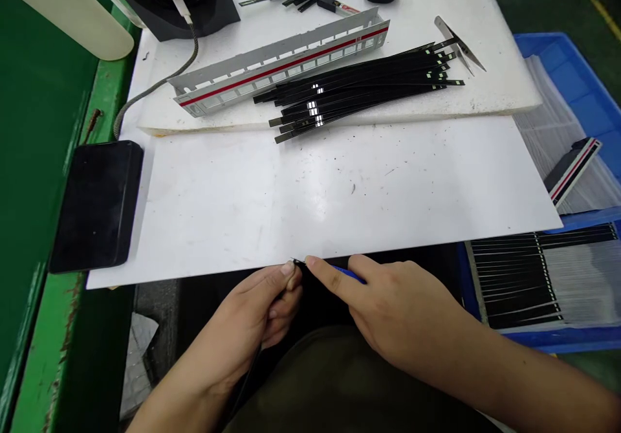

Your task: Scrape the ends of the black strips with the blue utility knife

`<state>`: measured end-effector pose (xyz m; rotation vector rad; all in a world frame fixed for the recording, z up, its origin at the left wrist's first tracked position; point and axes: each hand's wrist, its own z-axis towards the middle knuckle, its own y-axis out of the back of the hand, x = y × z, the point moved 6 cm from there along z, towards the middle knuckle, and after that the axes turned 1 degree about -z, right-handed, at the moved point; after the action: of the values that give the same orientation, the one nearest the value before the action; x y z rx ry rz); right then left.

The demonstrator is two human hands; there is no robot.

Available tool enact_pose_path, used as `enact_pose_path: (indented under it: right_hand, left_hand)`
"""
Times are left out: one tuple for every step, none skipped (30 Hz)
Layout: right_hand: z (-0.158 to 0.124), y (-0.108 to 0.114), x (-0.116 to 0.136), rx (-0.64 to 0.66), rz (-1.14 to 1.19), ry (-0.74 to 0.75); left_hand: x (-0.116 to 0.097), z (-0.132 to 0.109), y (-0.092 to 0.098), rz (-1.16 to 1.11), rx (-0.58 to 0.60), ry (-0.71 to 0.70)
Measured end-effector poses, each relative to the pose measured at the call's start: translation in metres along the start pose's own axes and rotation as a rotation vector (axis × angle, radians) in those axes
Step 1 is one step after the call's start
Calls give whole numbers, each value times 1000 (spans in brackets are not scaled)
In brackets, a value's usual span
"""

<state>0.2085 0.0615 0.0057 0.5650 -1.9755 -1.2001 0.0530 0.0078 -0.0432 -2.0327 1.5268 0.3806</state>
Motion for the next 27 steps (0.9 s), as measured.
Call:
enact_pose_path:
  right_hand:
    - [0,0,0,-3,-7,0]
    - [0,0,1,-7,-16,3]
    - [-1,0,2,-10,-28,5]
    - [-1,1,3,-12,-41,4]
    - [-2,1,4,-17,-53,2]
    - [-2,1,4,-22,-65,-1]
    - [-2,1,5,-25,-72,-4]
    - [-1,1,6,-28,-75,-7]
    - [-1,1,6,-30,-79,-13]
    - [-1,1,6,-33,-84,-18]
    - [0,1,6,-34,-89,-24]
    - [0,0,6,-33,-93,-29]
    - [0,0,5,-34,-98,-36]
    - [0,0,4,-36,-99,-43]
    - [0,0,4,-37,-93,-49]
    - [0,0,3,-38,-83,-54]
    - [-1,0,3,-38,-70,-60]
    - [-1,0,2,-37,-55,-66]
    - [-2,0,2,-35,-41,-71]
    - [-2,0,2,-32,-28,-74]
    - [-3,1,2,-32,-20,-77]
    - [-3,1,2,-31,-14,-77]
    - [-4,2,2,-31,-10,-77]
    - [-4,2,2,-32,-6,-76]
    - [-4,3,2,-32,-3,-73]
    - [-4,3,1,-30,0,-71]
    - [-4,3,1,-27,4,-68]
  left_hand:
    - [0,0,0,1,0,0]
    - [-1,1,0,-1,-5,2]
    - [-1,1,1,-5,-7,4]
    - [-1,1,1,-9,-9,6]
    - [-1,1,1,-10,-12,8]
    - [-1,1,1,-8,-16,7]
    - [-2,1,1,-4,-20,7]
    - [-2,1,1,1,-25,6]
    - [-2,1,1,6,-31,5]
    - [-2,1,0,7,-35,3]
    - [-3,1,0,7,-37,-2]
    - [-3,1,0,5,-40,-5]
    - [-4,1,-1,2,-41,-7]
    - [-4,1,-1,0,-39,-9]
    - [-4,1,-1,0,-37,-11]
    - [-5,0,-2,-1,-35,-12]
    - [-5,0,-2,-1,-33,-13]
    - [-6,0,-2,-2,-30,-15]
    - [-6,0,-2,-3,-28,-18]
    - [-6,-1,-2,-2,-28,-19]
    - [-6,-1,-1,-1,-29,-19]
    - [-6,-1,-1,0,-28,-19]
    - [-6,-1,-1,1,-28,-20]
    - [-6,0,-1,1,-27,-20]
    - [-7,0,-1,1,-27,-19]
    - [-7,0,-1,2,-29,-18]
    - [-7,1,-1,1,-31,-17]
